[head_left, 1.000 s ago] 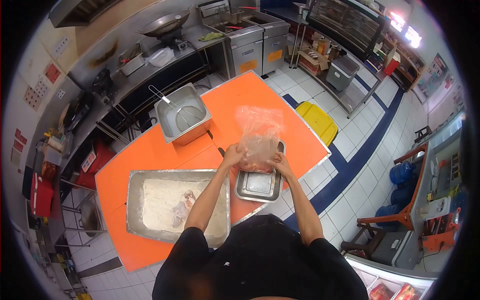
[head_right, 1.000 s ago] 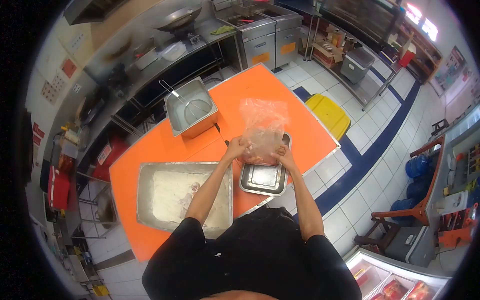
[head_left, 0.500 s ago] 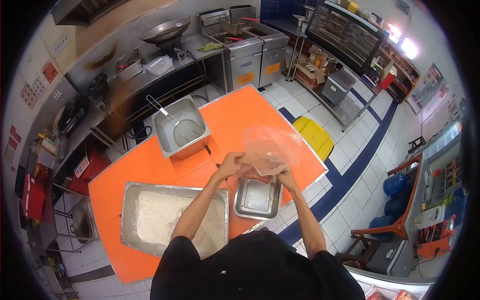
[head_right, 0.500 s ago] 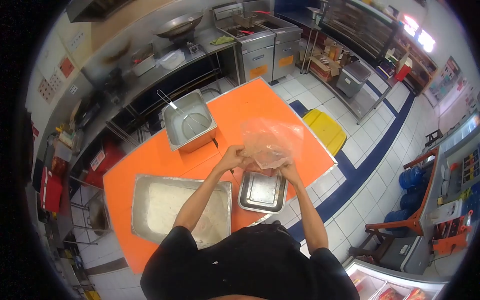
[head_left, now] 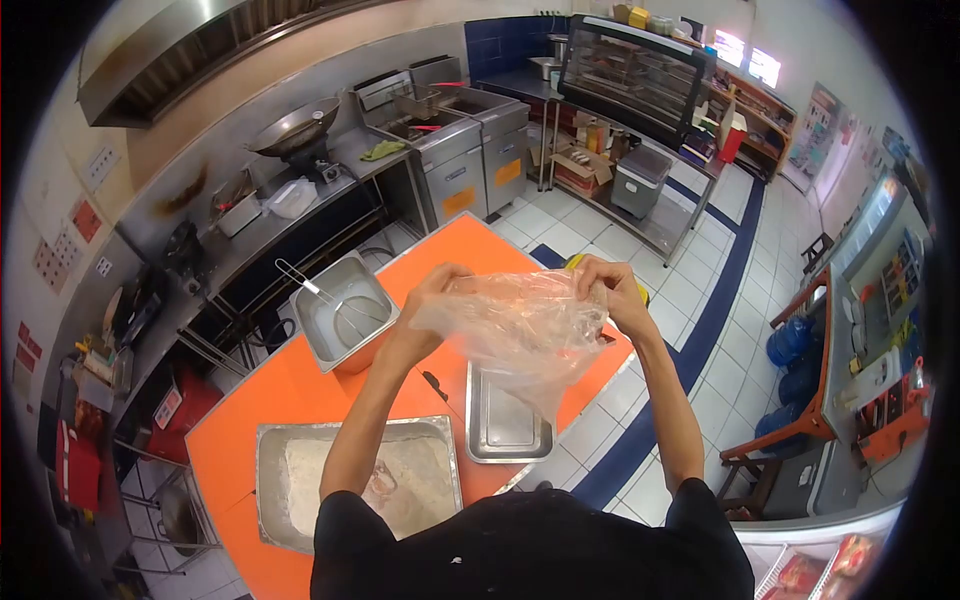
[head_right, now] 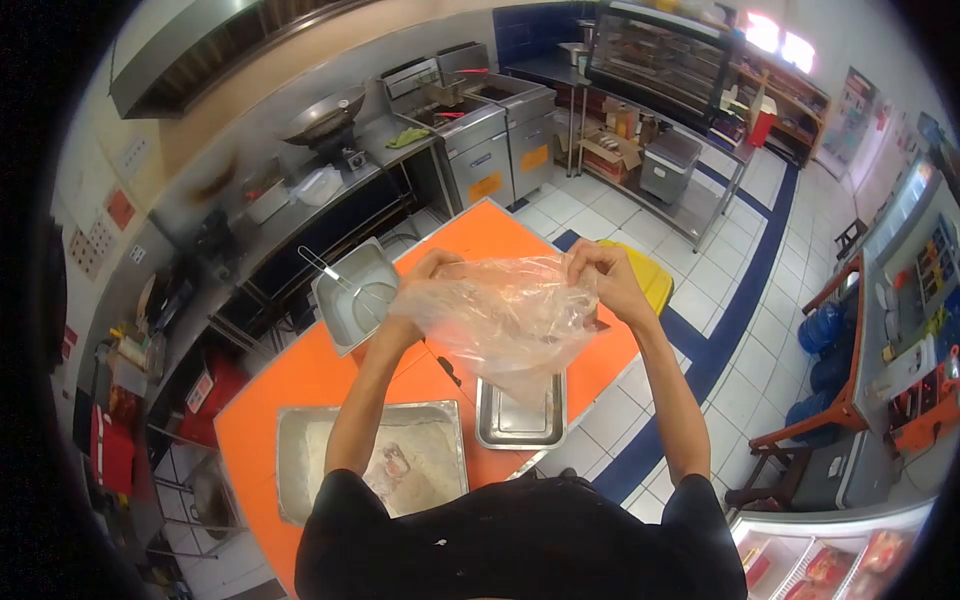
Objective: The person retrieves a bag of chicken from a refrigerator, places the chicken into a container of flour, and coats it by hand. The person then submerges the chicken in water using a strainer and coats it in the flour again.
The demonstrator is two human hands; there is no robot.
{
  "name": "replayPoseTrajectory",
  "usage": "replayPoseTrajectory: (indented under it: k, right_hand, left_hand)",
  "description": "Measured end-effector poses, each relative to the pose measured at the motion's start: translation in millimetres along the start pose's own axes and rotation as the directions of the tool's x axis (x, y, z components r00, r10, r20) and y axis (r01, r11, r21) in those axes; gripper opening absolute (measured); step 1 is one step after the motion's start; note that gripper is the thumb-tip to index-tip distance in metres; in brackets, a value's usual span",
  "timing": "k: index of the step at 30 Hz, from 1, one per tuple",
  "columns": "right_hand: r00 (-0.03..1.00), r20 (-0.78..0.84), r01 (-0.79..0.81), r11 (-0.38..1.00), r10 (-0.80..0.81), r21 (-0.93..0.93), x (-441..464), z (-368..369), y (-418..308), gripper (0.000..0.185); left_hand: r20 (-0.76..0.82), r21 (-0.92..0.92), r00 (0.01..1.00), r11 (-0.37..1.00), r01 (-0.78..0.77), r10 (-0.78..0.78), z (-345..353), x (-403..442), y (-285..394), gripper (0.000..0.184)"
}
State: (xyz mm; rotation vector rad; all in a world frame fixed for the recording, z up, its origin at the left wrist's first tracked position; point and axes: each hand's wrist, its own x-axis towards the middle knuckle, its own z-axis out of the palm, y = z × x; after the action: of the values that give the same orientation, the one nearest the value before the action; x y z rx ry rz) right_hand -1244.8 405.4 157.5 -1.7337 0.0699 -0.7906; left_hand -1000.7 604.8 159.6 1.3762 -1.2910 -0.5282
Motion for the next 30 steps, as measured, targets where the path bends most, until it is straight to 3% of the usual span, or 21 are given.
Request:
replayPoseTrajectory:
  k: [1,2,3,5,6,7,8,10,12,13,15,16,18,19,22,23,24,25,27,29,30]
  right_hand:
    - [0.999,-0.035,-0.021,0.998,0.019,-0.053,-3.4,-1.7,2.1,0.008]
    - [0.997,-0.072,-0.044,0.993,0.036,-0.105,-8.2,-2.8,3.1,0.01]
    - [0.996,-0.083,-0.052,0.993,0.043,-0.109,-14.1,-0.4,-0.5,0.01]
    - [0.979,-0.203,-0.056,0.941,-0.014,-0.335,-27.0,10.8,-10.7,0.015]
    - [0.968,-0.205,0.007,0.834,-0.144,-0.552,-33.7,15.2,-8.8,0.014]
    - [0.967,-0.208,0.006,0.827,-0.148,-0.562,-38.5,19.0,-9.2,0.014]
    - [0.957,-0.206,0.012,0.743,-0.202,-0.67,-45.6,23.2,-9.5,0.015]
    - [0.93,-0.192,0.031,0.589,-0.313,-0.808,-61.4,25.8,-2.8,0.02]
    - [0.906,-0.231,-0.005,0.536,-0.355,-0.844,-72.7,29.2,3.1,0.019]
    - [0.884,-0.263,-0.043,0.492,-0.387,-0.87,-78.9,31.3,6.1,0.019]
    - [0.869,-0.251,-0.047,0.434,-0.426,-0.9,-87.5,35.6,13.1,0.019]
    - [0.867,-0.232,-0.046,0.393,-0.44,-0.918,-91.0,37.8,14.8,0.018]
    - [0.871,-0.205,-0.044,0.344,-0.447,-0.938,-99.6,40.8,27.2,0.017]
    - [0.868,-0.213,-0.055,0.339,-0.449,-0.939,-103.1,44.9,31.9,0.017]
    - [0.888,-0.102,0.061,0.335,-0.449,-0.94,-110.4,70.7,35.5,0.01]
    - [0.891,-0.113,0.05,0.343,-0.439,-0.938,-114.9,82.1,39.2,0.01]
    - [0.891,-0.034,0.139,0.344,-0.453,-0.929,-119.7,92.6,43.9,0.008]
    - [0.881,0.042,0.225,0.338,-0.472,-0.914,-121.5,100.0,47.2,0.007]
    - [0.905,0.046,0.209,0.346,-0.424,-0.915,-126.5,116.2,42.0,0.012]
    - [0.929,0.042,0.183,0.357,-0.368,-0.916,-137.5,124.4,30.7,0.017]
    - [0.953,0.026,0.154,0.409,-0.301,-0.899,-145.2,128.7,23.9,0.021]
  left_hand:
    - [0.051,0.268,0.965,0.927,-0.263,0.259,2.8,-3.2,-2.8,0.026]
    - [0.168,0.49,0.862,0.718,-0.494,0.478,5.2,-6.8,-6.7,0.027]
    - [0.175,0.479,0.861,0.722,-0.499,0.478,3.0,-11.0,-22.2,0.027]
    - [0.051,0.215,0.987,0.963,-0.161,0.153,-3.1,-24.6,-63.9,0.036]
    - [0.055,0.205,0.986,0.965,-0.166,0.158,-0.4,-33.6,-68.8,0.036]
    - [-0.028,-0.122,0.995,0.988,0.096,-0.1,3.2,-43.5,-73.5,0.05]
    - [-0.015,-0.447,0.929,0.833,0.326,-0.371,9.4,-57.2,-78.3,0.064]
    - [-0.037,-0.731,0.869,0.607,0.313,-0.493,49.8,-84.6,-79.1,0.076]
    - [0.081,-0.751,0.748,0.454,0.48,-0.658,97.2,-99.5,-54.7,0.084]
    - [0.095,-0.751,0.746,0.445,0.489,-0.659,120.6,-96.9,-52.9,0.084]
    - [-0.118,-0.322,0.837,0.818,0.477,-0.534,155.1,-95.1,-46.6,0.091]
    - [-0.098,-0.324,0.839,0.814,0.481,-0.535,157.2,-91.9,-42.5,0.091]
    - [-0.202,-0.127,0.918,0.939,0.321,-0.341,156.4,-77.0,-26.6,0.097]
    - [-0.191,-0.125,0.922,0.94,0.318,-0.338,155.7,-68.6,-12.0,0.097]
    - [0.002,-0.33,0.823,0.777,0.536,-0.568,160.4,-68.0,0.0,0.092]
    - [0.143,-0.537,0.787,0.62,0.571,-0.6,168.3,-71.5,-24.4,0.086]
    - [0.285,-0.696,0.756,0.415,0.586,-0.589,175.7,-72.4,-45.0,0.081]
    - [0.293,-0.688,0.754,0.418,0.593,-0.588,180.1,-75.6,-59.7,0.081]
    - [0.364,-0.871,0.811,0.142,0.471,-0.459,183.5,-92.0,-71.6,0.073]
    - [0.324,-0.872,0.831,0.199,0.448,-0.452,190.1,-99.7,-66.6,0.075]
    - [0.325,-0.915,0.863,0.101,0.39,-0.387,194.8,-105.5,-69.6,0.071]
